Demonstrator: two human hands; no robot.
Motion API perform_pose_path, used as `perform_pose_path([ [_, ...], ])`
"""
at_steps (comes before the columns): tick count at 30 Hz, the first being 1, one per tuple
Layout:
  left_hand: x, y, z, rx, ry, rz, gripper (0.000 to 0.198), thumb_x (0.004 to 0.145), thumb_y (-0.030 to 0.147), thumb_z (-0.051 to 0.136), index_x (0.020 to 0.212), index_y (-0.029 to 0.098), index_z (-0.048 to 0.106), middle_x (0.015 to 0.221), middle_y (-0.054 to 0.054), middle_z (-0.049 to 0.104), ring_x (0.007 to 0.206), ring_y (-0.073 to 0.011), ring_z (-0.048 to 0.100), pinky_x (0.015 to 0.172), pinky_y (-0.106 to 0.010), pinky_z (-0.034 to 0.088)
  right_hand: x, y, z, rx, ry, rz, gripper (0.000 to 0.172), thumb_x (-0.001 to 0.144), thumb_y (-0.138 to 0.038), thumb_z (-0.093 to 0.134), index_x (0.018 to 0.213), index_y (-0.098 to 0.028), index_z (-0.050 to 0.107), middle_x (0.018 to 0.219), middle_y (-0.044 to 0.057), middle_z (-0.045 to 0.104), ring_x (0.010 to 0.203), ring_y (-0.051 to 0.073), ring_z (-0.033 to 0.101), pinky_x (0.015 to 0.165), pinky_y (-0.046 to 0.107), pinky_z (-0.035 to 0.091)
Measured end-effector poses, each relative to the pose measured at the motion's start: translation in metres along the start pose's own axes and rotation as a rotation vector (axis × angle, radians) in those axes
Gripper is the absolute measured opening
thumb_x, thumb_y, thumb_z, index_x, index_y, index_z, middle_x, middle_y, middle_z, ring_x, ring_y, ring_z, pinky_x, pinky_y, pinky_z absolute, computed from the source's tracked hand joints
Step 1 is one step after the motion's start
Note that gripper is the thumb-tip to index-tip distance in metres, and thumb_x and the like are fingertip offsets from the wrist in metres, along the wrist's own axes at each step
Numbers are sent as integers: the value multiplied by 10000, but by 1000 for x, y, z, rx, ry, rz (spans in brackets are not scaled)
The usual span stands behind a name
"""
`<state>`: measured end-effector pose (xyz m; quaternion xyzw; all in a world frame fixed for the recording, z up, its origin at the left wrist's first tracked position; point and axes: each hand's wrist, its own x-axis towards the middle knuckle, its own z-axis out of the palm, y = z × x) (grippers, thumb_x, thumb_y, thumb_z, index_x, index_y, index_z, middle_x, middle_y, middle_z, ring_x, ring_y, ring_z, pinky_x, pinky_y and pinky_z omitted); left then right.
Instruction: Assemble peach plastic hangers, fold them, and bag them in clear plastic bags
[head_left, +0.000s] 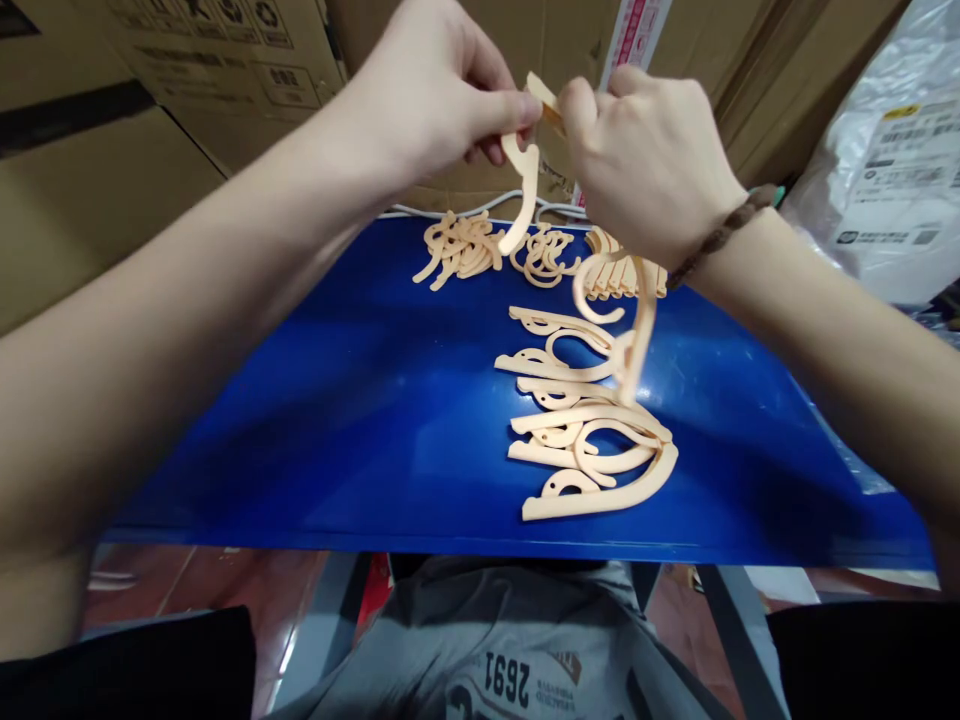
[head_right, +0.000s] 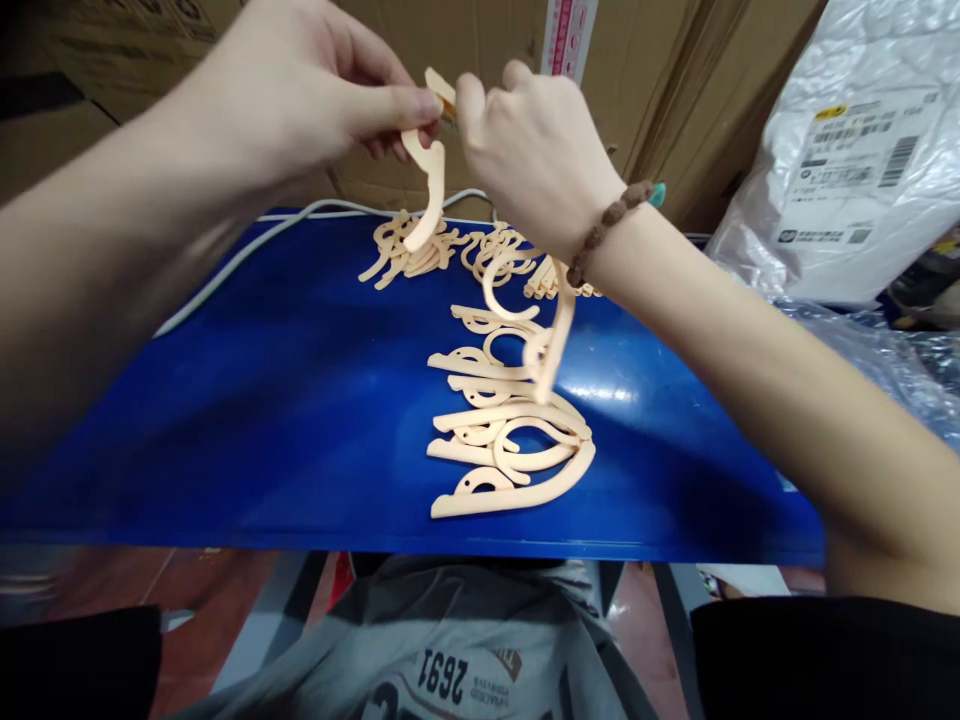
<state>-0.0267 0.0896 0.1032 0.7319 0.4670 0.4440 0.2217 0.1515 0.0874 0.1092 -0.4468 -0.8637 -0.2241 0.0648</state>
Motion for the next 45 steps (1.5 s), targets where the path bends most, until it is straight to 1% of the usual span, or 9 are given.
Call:
perform_pose_path([
  [5,-5,-7,4,158,-4,34,157,790,290,722,779,136,748,695,-7,635,688,-112,560,742,-275,426,6,16,10,179,-23,52,107,877,-92,561,957,-129,622,1044,203,704,1042,363,654,892,467,477],
  [8,-9,-28,-2,166,68,14,235,800,393,729,785,158,734,723,-4,640,736,-126,553,767,-302,413,3,40,14,341,-15,161,257,894,-91,543,662,-193,506,783,86,663,804,206,643,777,363,456],
  [14,-7,-91,-19,124,-9,-377,415,776,568,769,879,178,674,682,47,531,762,-96,398,746,-304,318,-14,66,18,740,28,318,290,959,-114,473,874,-140,749,635,-26,630,533,59,487,545,228,343],
  [22,-4,-135,-20,310,-131,-276,777,718,892,643,1056,194,606,931,77,538,918,-90,388,816,-269,278,-15,44,23,1073,280,344,262,952,-115,456,889,-171,705,559,-32,566,415,74,366,420,233,258],
  [28,-20,-91,9,124,17,-150,767,863,909,408,1126,213,598,1113,70,630,1040,-111,452,952,-281,334,-6,57,26,1323,672,446,371,1063,-148,172,845,-233,460,695,22,665,542,116,545,448,217,340],
  [30,-32,-65,26,-157,-89,-216,708,1005,759,275,1057,178,676,1124,-23,696,1079,-183,559,910,-325,423,-7,54,27,1380,728,491,365,1083,-178,90,863,-253,371,844,41,718,625,108,621,536,210,444],
  [32,-45,-46,38,-342,-316,-293,761,1047,670,125,1075,168,696,1125,-81,725,1119,-248,631,909,-379,496,-12,50,28,1389,673,485,226,1062,-165,202,904,-259,333,1036,39,741,763,99,688,632,213,511],
  [38,-63,-45,37,-468,-225,-288,203,1004,283,554,1177,188,601,1406,-83,632,1316,-250,609,1039,-395,540,-30,42,32,979,303,146,170,832,-150,651,882,-211,501,1144,114,736,982,177,712,803,286,573],
  [45,-72,-26,33,-830,-295,-494,359,912,102,574,1268,143,590,1189,-102,706,828,-114,704,582,-155,528,-35,24,37,510,150,84,307,973,-349,585,1170,-205,770,886,75,738,864,265,664,867,404,448],
])
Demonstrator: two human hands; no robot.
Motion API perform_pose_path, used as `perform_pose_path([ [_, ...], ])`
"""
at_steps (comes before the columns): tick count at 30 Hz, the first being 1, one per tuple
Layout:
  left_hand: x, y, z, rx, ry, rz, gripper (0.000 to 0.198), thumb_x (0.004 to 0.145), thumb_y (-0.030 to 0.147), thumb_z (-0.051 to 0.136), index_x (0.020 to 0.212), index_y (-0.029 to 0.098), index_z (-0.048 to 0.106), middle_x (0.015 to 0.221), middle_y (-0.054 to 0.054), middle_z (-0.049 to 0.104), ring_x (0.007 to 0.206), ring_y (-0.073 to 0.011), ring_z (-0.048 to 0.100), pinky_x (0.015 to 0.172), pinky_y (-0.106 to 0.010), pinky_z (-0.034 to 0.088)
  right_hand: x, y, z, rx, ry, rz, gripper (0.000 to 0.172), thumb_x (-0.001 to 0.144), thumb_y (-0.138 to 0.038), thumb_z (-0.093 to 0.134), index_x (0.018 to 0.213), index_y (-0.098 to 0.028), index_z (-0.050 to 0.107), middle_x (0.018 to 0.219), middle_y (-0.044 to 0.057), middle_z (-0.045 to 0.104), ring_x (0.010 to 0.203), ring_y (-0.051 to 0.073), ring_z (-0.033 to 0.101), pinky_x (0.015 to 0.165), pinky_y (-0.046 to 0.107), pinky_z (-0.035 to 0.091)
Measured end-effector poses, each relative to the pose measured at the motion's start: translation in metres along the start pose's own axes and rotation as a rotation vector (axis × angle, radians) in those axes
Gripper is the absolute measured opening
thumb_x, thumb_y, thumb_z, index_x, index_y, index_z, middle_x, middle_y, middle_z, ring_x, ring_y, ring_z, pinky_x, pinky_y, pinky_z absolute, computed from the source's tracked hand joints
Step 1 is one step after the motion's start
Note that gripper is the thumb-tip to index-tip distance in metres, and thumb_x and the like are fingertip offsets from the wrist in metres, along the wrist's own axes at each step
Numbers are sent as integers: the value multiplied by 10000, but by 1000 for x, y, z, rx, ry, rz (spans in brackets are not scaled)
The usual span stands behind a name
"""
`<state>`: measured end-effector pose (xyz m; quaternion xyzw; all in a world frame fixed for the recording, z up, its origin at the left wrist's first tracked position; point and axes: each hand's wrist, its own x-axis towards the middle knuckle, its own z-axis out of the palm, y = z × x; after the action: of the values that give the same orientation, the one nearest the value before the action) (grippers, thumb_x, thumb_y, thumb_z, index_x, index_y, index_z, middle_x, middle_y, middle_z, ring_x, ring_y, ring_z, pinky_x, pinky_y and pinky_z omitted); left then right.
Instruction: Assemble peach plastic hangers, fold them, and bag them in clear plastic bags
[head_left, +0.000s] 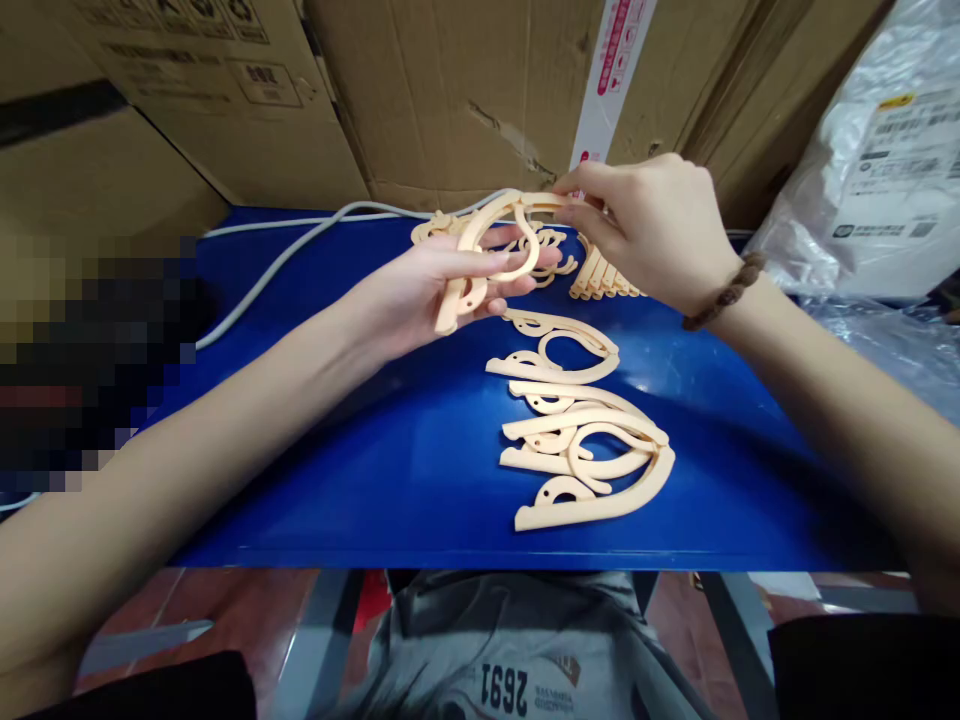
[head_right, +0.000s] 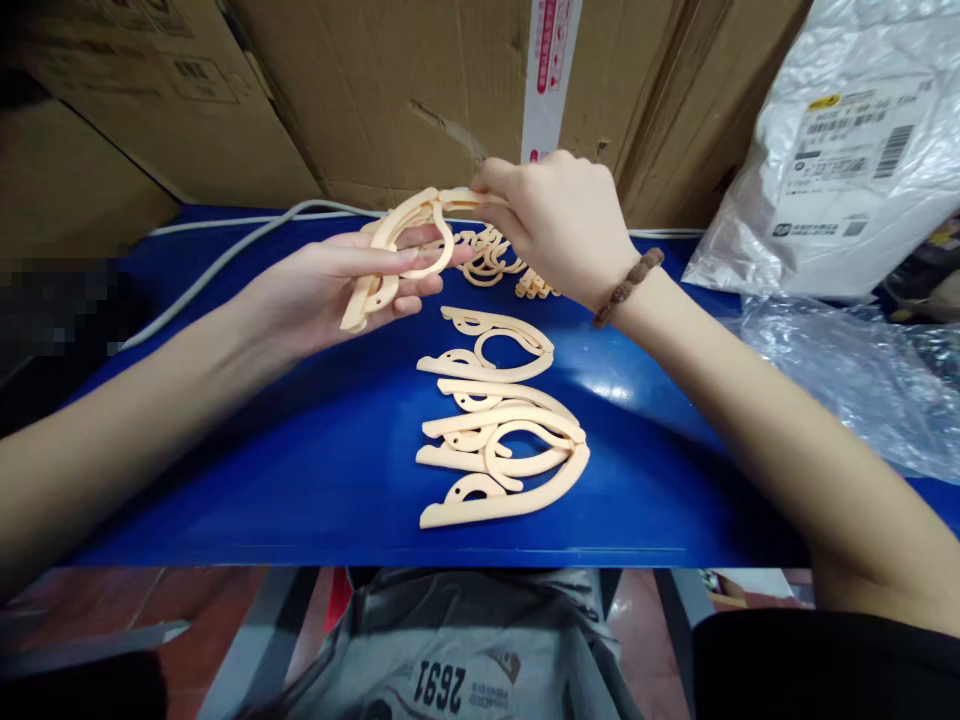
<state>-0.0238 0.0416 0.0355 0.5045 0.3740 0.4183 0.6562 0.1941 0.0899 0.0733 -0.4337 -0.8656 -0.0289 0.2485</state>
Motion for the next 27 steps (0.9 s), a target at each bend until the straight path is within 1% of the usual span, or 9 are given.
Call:
perform_pose_path([
  [2,-3,1,5,-161,-56,-28,472,823,28,528,1278,123,616,1034,-74,695,596,-38,579,464,-115,415,1,0,3,13,-9,-10,327,986,-376,566,1170,-226,791,860,50,721,774,210,617,782,342,419],
  [4,-3,2,7,-198,-84,-41,566,738,-7,538,1278,132,635,928,-43,647,513,-13,479,427,-120,342,2,2,4,99,-31,-7,351,983,-409,571,1177,-224,796,747,9,656,642,138,516,667,282,374],
  [9,-3,4,4,38,-20,-39,426,626,-21,615,1025,114,683,953,-68,606,558,-41,471,459,-169,315,5,3,-2,449,-177,105,376,968,-390,587,1213,-176,777,502,-70,306,455,62,249,452,205,211],
  [12,-3,4,2,168,7,-20,397,632,23,615,1011,125,676,1020,-85,612,592,-59,471,482,-186,317,7,1,-10,545,-250,143,345,966,-376,601,1170,-165,781,490,-68,311,439,68,239,396,206,175],
  [15,-1,0,-4,372,85,104,427,645,26,611,1046,170,645,1062,-63,600,629,-74,453,508,-195,323,12,6,-14,495,-273,252,318,966,-418,618,1104,-187,787,513,-54,337,438,74,257,382,208,183],
  [18,4,-9,-12,490,134,170,433,673,19,603,1069,194,601,1107,-51,587,641,-76,451,509,-201,322,17,26,-11,282,-221,382,385,1026,-450,498,1149,-196,760,567,-39,396,448,78,300,420,202,268],
  [21,9,-16,-14,509,164,153,350,761,64,561,1090,183,569,1049,-62,591,573,-73,462,451,-205,294,20,56,-4,79,-170,504,424,1042,-423,444,1128,-130,739,736,38,607,545,102,484,568,250,455],
  [24,9,-18,-9,514,180,152,288,840,125,540,1123,166,573,985,-64,601,519,-72,457,405,-201,292,19,81,5,-156,-203,629,395,1006,-474,555,1054,-121,727,1005,104,719,907,194,678,884,410,545],
  [27,6,-15,-1,538,199,126,306,867,154,514,1160,136,599,998,-94,640,516,-84,482,380,-202,308,15,90,14,-318,-240,696,421,1010,-479,553,1131,-112,721,1234,180,694,1197,294,643,1022,512,488],
])
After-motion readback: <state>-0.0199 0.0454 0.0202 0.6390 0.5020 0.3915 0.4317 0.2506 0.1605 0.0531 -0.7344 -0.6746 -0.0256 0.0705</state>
